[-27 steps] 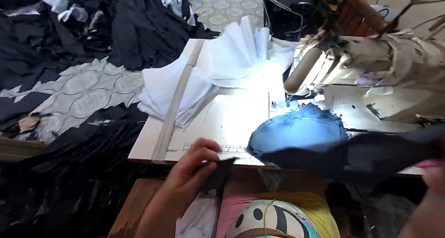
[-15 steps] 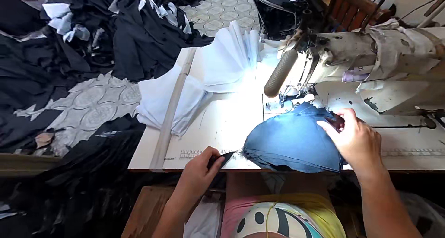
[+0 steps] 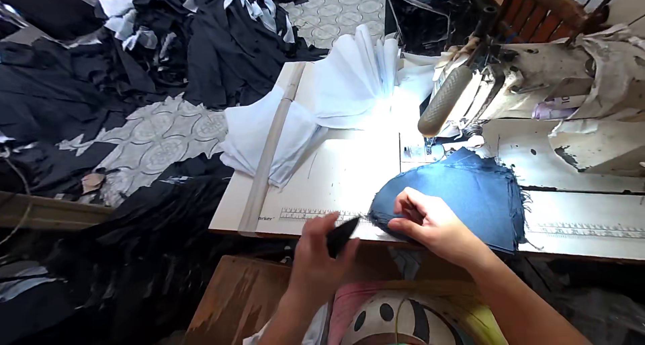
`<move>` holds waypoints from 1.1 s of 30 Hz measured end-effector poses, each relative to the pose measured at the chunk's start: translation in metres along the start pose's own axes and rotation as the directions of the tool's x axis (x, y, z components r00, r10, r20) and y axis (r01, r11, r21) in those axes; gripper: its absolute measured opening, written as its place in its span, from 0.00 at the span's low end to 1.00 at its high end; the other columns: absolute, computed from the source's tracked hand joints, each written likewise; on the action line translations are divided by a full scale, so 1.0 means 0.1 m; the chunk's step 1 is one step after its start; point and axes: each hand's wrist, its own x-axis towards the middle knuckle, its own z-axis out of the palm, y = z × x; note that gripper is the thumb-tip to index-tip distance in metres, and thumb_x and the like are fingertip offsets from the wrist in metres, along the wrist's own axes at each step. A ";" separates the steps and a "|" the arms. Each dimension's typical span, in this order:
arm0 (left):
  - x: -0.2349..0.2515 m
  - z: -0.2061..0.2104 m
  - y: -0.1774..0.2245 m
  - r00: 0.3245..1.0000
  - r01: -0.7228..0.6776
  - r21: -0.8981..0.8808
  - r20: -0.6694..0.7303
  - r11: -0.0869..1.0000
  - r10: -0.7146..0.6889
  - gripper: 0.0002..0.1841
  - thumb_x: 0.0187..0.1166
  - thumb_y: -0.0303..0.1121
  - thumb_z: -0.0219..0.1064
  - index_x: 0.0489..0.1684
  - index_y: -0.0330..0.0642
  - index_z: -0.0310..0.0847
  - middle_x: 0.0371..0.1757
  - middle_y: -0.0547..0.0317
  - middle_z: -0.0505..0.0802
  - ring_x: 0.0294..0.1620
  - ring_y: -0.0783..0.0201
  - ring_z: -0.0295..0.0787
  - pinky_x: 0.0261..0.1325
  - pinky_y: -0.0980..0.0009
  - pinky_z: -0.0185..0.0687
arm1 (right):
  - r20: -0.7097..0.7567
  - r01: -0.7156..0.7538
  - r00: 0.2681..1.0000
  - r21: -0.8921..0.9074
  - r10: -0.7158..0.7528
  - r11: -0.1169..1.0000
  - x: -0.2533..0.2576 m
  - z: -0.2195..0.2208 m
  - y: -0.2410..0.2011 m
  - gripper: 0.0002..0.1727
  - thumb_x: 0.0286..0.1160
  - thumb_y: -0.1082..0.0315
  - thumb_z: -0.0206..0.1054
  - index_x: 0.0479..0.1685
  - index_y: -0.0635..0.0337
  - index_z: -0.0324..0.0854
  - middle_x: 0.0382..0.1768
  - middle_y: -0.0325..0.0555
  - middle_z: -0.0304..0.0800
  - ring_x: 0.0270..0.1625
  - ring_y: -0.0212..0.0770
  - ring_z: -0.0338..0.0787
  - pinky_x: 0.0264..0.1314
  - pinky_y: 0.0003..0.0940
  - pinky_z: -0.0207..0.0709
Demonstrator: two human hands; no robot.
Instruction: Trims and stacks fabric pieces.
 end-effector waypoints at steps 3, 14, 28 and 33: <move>0.00 0.29 0.22 0.993 -0.113 0.012 -0.042 0.994 0.113 0.26 0.78 0.51 0.70 0.68 0.48 0.72 0.50 0.54 0.86 0.50 0.60 0.82 0.57 0.69 0.76 | 0.072 -0.078 0.996 0.298 0.060 0.951 -0.08 0.19 -0.02 0.20 0.77 0.50 0.69 0.43 0.61 0.81 0.27 0.26 0.76 0.29 0.14 0.72 0.34 0.13 0.67; -0.12 0.39 0.24 0.968 0.240 -0.759 0.144 0.606 -0.204 0.21 0.91 0.55 0.47 0.73 0.61 0.74 0.52 0.85 0.87 0.56 0.87 0.80 0.64 0.85 0.74 | -0.032 -0.100 0.992 0.414 0.124 0.905 -0.15 0.36 0.04 0.06 0.79 0.72 0.58 0.38 0.59 0.81 0.30 0.25 0.84 0.31 0.11 0.77 0.35 0.09 0.69; -0.02 0.08 0.24 0.976 0.134 -0.668 0.215 0.732 0.018 0.28 0.80 0.44 0.71 0.79 0.67 0.70 0.66 0.82 0.88 0.62 0.83 0.86 0.66 0.83 0.82 | -0.260 0.379 0.894 0.007 -0.364 0.926 -0.38 0.27 -0.22 0.06 0.73 0.71 0.70 0.41 0.65 0.83 0.33 0.45 0.89 0.37 0.23 0.86 0.43 0.12 0.78; -0.53 0.19 -0.04 0.672 0.373 -0.285 0.739 0.883 -0.046 0.09 0.79 0.25 0.64 0.46 0.29 0.90 0.46 0.43 0.95 0.52 0.51 0.94 0.63 0.50 0.84 | -0.432 0.520 0.771 0.004 -0.468 0.854 -0.65 -0.52 -0.62 0.08 0.85 0.60 0.64 0.57 0.44 0.83 0.48 0.19 0.88 0.51 0.10 0.83 0.56 0.07 0.75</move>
